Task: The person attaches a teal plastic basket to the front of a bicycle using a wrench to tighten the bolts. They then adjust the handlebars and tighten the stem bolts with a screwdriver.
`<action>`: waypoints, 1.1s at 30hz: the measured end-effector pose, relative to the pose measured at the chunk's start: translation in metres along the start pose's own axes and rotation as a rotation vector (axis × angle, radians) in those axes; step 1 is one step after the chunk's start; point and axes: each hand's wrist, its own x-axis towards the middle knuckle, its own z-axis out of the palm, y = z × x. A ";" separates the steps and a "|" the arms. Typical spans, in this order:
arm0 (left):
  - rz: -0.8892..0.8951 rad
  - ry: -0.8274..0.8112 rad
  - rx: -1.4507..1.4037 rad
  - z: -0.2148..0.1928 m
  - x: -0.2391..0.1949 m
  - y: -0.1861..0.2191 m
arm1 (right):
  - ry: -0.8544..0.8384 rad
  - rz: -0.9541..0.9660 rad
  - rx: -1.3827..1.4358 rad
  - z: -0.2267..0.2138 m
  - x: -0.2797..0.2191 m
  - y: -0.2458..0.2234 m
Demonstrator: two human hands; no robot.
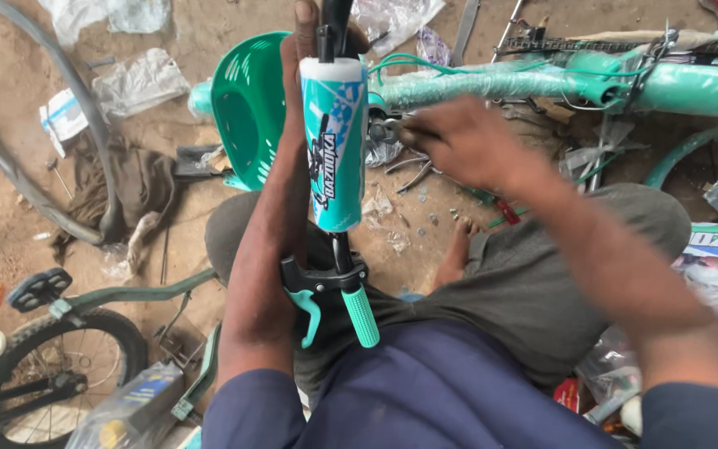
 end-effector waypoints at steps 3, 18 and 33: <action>0.003 -0.015 0.015 0.003 0.008 0.012 | -0.277 0.050 -0.277 -0.043 0.041 -0.002; 0.046 -0.024 0.050 0.001 0.012 0.010 | 0.723 0.069 1.328 0.171 -0.009 -0.035; 0.056 -0.032 0.118 0.000 0.007 0.009 | -0.253 -0.060 -0.142 -0.042 0.037 -0.015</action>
